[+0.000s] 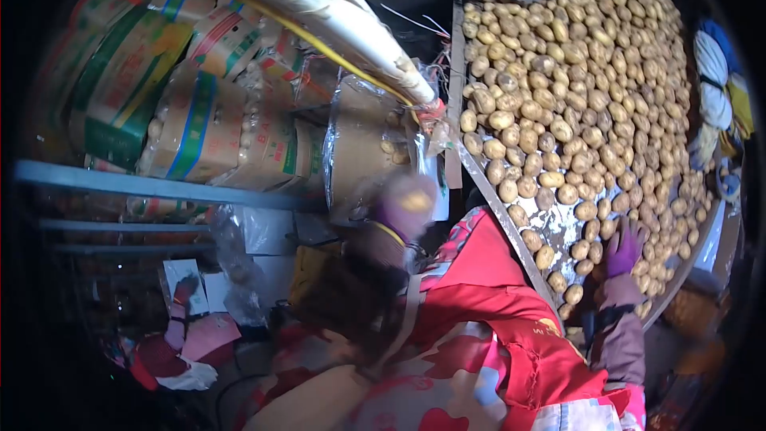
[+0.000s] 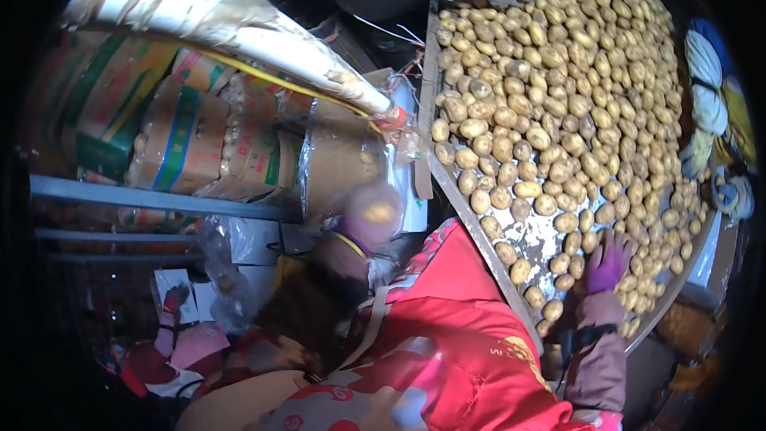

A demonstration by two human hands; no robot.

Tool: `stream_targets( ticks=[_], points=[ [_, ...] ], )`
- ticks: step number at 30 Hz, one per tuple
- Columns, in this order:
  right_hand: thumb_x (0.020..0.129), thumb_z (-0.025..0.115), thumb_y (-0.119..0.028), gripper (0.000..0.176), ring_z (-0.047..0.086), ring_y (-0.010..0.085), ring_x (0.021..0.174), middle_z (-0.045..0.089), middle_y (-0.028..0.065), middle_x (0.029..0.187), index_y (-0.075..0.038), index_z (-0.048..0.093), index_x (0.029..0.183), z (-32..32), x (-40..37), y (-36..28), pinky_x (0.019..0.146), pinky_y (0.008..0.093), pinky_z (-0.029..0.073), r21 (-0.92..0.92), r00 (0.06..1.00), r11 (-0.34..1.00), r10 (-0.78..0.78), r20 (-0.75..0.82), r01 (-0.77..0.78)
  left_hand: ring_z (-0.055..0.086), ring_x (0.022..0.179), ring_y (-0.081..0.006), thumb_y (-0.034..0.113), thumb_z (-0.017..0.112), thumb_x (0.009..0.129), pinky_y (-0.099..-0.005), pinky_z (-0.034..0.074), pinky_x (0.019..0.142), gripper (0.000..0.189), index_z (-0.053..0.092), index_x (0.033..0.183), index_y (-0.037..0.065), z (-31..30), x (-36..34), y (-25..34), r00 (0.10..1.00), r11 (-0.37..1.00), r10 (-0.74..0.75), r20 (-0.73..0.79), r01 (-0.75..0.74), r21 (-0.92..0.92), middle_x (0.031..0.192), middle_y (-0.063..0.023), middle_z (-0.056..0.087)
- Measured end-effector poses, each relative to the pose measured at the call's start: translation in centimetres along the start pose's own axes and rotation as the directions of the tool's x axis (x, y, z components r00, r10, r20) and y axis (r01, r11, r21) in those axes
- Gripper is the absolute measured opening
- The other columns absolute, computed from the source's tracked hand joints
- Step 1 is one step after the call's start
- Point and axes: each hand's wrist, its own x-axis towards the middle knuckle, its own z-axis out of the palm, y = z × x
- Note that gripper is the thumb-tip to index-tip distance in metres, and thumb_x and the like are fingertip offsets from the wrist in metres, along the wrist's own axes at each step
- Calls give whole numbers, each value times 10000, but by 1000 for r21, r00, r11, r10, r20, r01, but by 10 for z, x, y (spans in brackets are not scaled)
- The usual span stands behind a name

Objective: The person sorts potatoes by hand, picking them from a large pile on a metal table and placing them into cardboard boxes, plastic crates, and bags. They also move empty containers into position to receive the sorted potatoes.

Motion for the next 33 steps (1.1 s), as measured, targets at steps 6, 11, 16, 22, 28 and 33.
stream_targets(
  ticks=[6, 11, 16, 22, 28, 33],
  points=[
    [836, 591, -216, 483, 440, 469, 1277, 538, 182, 1350, -106, 581, 1306, -8, -3, -3, 1083, 551, 354, 10, 998, 1000, -28, 48, 28, 585, 870, -220, 246, 623, 932, -330, 483, 801, 267, 582, 1103, 46, 20, 109, 223, 851, 892, 438, -291, -371, 258, 968, -81, 629],
    [798, 691, -193, 557, 386, 477, 1342, 463, 240, 1431, -75, 557, 1326, -24, -33, 5, 1124, 571, 293, 212, 998, 976, -59, 14, 55, 549, 824, -195, 252, 591, 949, -308, 465, 744, 271, 559, 1121, 45, -35, 115, 242, 884, 860, 383, -269, -235, 454, 951, -66, 597],
    [822, 689, -230, 395, 551, 387, 1147, 553, 192, 1320, -103, 643, 1194, -89, -80, -16, 989, 488, 432, 171, 978, 964, 195, 68, -204, 514, 779, -170, 257, 560, 967, -286, 448, 687, 275, 537, 1140, 45, -20, 64, 96, 971, 939, -237, -23, 235, 253, 933, -50, 565],
    [926, 567, -429, 380, 652, 371, 992, 667, 160, 1092, -138, 645, 1157, -128, -90, 55, 869, 452, 515, 149, 601, 582, 777, 185, -799, 424, 712, -117, 319, 503, 1008, -224, 377, 579, 289, 505, 1110, 49, 34, -24, -70, 641, 597, -767, 0, 714, 367, 865, -15, 453],
    [864, 608, -527, 669, 405, 372, 1378, 442, 198, 1476, -213, 476, 1440, -100, -1, 99, 1117, 454, 337, -52, 417, 451, 858, 298, -891, 516, 701, -124, 381, 519, 1004, -229, 433, 572, 441, 506, 1280, 37, 103, -6, -149, 727, 464, -673, -134, 557, 689, 976, -64, 606],
    [854, 650, -333, 584, 406, 358, 1359, 461, 184, 1440, -219, 499, 1407, -64, -79, 33, 1092, 487, 335, -187, 933, 914, 359, -35, -359, 643, 875, -211, 451, 508, 994, -302, 541, 729, 554, 474, 1360, 35, 86, 32, -180, 684, 358, -715, -142, 533, 766, 1202, -149, 640]
  ],
)
